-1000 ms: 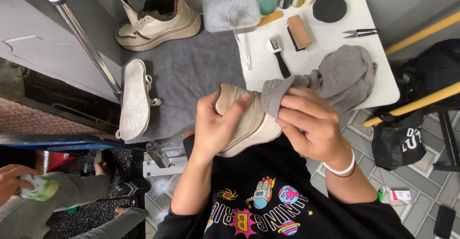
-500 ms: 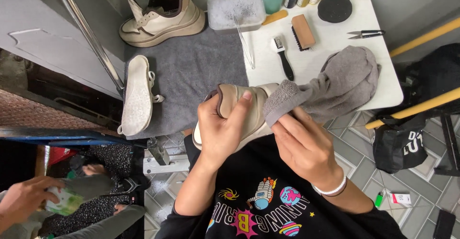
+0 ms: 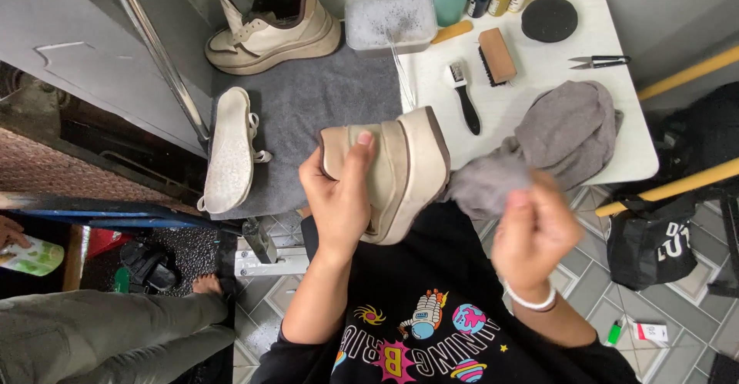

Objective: The person cleans a beige sneaker by scrubbing the sole and upper with a toothbrush and a larger brush, then wipes the shoe with a cloth. The person handles the shoe, brushes, and cloth throughout the process.

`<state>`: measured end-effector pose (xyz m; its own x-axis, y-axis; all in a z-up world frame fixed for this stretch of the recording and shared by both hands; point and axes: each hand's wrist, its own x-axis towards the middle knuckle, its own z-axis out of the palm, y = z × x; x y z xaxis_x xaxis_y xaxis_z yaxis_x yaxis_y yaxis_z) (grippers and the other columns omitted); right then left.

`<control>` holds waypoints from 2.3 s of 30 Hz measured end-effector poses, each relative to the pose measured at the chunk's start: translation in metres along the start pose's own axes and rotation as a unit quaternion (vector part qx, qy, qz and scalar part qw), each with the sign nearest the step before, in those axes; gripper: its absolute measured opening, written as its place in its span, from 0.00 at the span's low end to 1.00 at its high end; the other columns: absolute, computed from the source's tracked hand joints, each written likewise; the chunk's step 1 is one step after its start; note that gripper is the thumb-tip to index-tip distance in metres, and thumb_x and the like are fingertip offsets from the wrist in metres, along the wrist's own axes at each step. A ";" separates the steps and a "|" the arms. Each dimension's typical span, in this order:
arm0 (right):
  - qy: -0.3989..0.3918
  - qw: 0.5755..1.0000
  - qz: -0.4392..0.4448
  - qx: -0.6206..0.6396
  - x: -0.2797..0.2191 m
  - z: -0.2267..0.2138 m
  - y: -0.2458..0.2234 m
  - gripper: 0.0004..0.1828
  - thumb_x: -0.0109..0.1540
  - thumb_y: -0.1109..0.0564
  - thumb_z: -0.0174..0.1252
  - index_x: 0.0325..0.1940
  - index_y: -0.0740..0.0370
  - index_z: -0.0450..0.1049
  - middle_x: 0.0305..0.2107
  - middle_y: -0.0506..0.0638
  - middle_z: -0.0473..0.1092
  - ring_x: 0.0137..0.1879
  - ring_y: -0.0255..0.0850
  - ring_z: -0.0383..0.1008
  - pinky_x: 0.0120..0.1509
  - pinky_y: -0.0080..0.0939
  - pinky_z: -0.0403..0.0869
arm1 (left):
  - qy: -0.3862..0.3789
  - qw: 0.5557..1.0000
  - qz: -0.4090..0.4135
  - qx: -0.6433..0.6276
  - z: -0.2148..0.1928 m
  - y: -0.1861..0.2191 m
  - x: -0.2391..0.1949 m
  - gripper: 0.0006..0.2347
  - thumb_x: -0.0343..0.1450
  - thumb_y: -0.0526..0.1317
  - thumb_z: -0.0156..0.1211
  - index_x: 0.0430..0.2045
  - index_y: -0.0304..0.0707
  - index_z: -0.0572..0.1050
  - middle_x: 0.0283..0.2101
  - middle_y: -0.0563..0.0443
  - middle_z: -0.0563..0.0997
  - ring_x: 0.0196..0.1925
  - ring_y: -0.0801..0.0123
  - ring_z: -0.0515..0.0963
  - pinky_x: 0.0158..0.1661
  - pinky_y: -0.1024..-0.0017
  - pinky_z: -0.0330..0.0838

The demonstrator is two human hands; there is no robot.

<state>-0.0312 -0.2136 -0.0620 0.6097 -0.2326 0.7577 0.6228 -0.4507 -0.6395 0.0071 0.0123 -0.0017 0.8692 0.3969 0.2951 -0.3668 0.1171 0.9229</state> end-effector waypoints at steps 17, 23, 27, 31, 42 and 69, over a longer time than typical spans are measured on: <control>-0.026 0.934 -0.345 -0.088 0.050 0.044 -0.061 0.08 0.59 0.70 0.61 0.27 0.64 0.80 0.29 0.57 0.74 0.24 0.41 0.70 0.30 0.41 0.74 | 0.112 0.967 -0.226 -0.036 0.011 -0.015 0.004 0.24 0.63 0.47 0.75 0.37 0.29 0.66 0.19 0.45 0.74 0.21 0.71 0.75 0.23 0.74 0.71; -0.040 0.918 -0.375 -0.126 0.053 0.056 -0.073 0.10 0.62 0.72 0.59 0.28 0.66 0.79 0.32 0.59 0.74 0.25 0.45 0.69 0.26 0.41 0.71 | 0.070 0.993 -0.089 -0.045 0.008 0.004 0.002 0.15 0.69 0.39 0.68 0.11 0.40 0.71 0.12 0.51 0.74 0.14 0.78 0.70 0.18 0.80 0.65; -0.018 0.921 -0.378 -0.087 0.044 0.059 -0.062 0.10 0.62 0.72 0.57 0.28 0.66 0.78 0.32 0.60 0.75 0.25 0.44 0.69 0.28 0.42 0.70 | 0.064 0.997 -0.027 -0.019 0.007 0.011 0.001 0.15 0.71 0.38 0.67 0.12 0.42 0.72 0.14 0.55 0.73 0.18 0.81 0.69 0.22 0.82 0.64; -0.011 0.933 -0.354 -0.070 0.047 0.048 -0.044 0.08 0.62 0.69 0.59 0.28 0.68 0.80 0.31 0.61 0.74 0.27 0.48 0.70 0.25 0.44 0.68 | 0.050 0.998 0.004 -0.025 0.010 0.009 -0.002 0.15 0.72 0.36 0.66 0.12 0.42 0.71 0.16 0.58 0.73 0.23 0.84 0.68 0.26 0.82 0.64; -0.003 0.903 -0.389 -0.179 0.045 0.067 -0.042 0.10 0.62 0.67 0.61 0.27 0.61 0.80 0.35 0.53 0.75 0.37 0.48 0.75 0.39 0.44 0.80 | 0.036 0.997 0.065 -0.011 0.011 -0.007 -0.010 0.16 0.73 0.33 0.63 0.12 0.41 0.70 0.13 0.56 0.72 0.21 0.83 0.68 0.25 0.81 0.65; 0.056 0.955 -0.276 -0.089 0.041 0.047 -0.031 0.12 0.70 0.63 0.52 0.35 0.75 0.71 0.33 0.63 0.68 0.36 0.54 0.69 0.42 0.54 0.74 | 0.107 0.994 -0.001 -0.036 0.016 -0.014 -0.012 0.13 0.72 0.37 0.65 0.15 0.39 0.74 0.20 0.52 0.79 0.24 0.79 0.74 0.29 0.77 0.69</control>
<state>-0.0023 -0.1690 -0.0174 0.1493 -0.0033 0.9888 0.7355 -0.6680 -0.1132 0.0068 -0.0090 -0.0139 0.7825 0.5796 0.2275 -0.3947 0.1791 0.9012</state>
